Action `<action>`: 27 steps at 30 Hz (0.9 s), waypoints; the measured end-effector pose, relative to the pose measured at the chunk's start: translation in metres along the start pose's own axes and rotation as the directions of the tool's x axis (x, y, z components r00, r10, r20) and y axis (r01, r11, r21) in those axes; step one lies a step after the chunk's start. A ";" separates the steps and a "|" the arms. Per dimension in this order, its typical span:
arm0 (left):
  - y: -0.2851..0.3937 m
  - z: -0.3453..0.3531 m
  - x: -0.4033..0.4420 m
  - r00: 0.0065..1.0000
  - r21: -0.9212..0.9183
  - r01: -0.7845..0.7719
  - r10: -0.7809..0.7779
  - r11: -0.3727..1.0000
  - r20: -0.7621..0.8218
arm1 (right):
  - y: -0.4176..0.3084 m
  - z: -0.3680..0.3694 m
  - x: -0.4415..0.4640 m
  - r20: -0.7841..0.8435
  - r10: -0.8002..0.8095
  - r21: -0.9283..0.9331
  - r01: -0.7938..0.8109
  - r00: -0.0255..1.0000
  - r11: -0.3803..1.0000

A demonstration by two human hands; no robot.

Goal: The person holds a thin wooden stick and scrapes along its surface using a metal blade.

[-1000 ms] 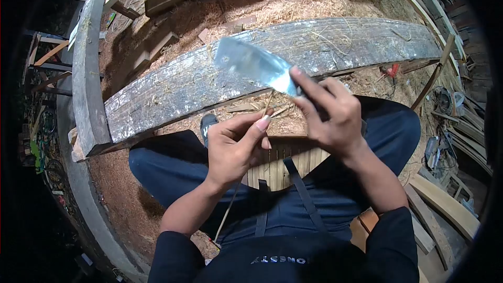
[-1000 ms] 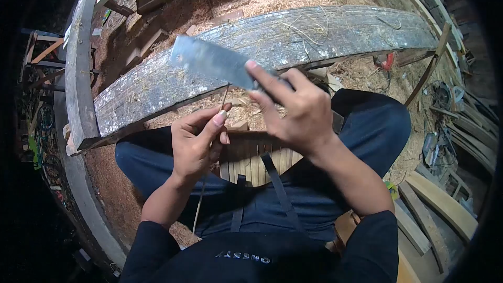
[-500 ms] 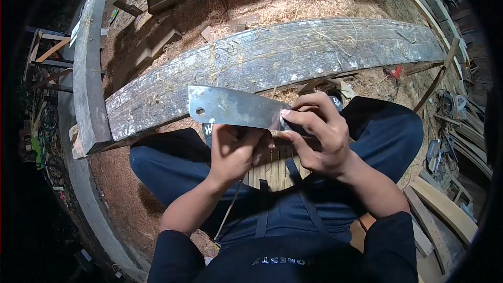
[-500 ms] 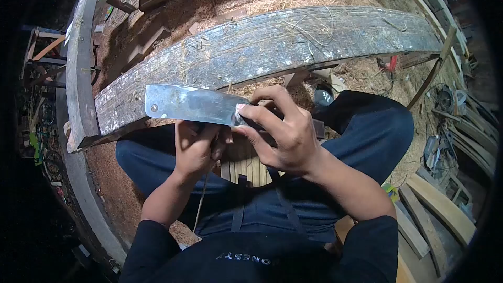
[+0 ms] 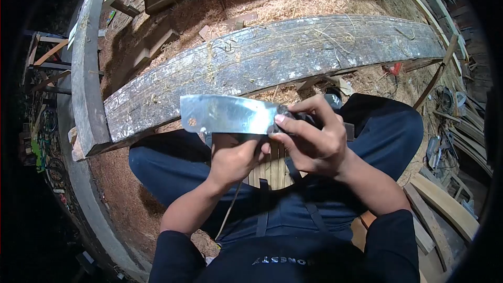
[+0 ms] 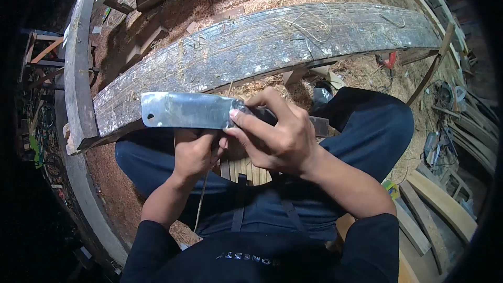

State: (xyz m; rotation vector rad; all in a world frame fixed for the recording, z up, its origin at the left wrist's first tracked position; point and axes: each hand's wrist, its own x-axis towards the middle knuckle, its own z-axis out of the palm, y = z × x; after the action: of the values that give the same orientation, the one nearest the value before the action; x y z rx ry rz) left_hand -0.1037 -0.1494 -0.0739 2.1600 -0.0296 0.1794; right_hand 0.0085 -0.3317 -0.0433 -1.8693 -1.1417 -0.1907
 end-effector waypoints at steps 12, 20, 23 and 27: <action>0.039 -0.006 0.025 0.860 -0.717 0.382 -0.509 0.583 0.045 | 0.000 0.003 0.008 -0.035 -0.009 -0.107 0.005 0.999 0.994; 0.037 -0.010 0.020 0.875 -0.751 0.384 -0.471 0.537 0.111 | 0.018 -0.013 0.019 -0.224 0.078 -0.117 -0.106 0.971 0.987; 0.033 -0.012 0.020 0.849 -0.764 0.420 -0.510 0.490 0.139 | 0.008 -0.006 0.010 -0.106 0.004 -0.047 -0.009 0.994 0.999; 0.030 -0.009 0.014 0.833 -0.704 0.463 -0.535 0.538 0.140 | 0.000 0.002 0.006 -0.015 -0.065 -0.034 0.065 0.998 0.997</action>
State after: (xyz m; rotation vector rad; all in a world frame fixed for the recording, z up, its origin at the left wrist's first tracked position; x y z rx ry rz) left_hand -0.0935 -0.1577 -0.0424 1.2787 0.5066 -0.0723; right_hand 0.0113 -0.3269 -0.0415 -1.8579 -1.1956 -0.2632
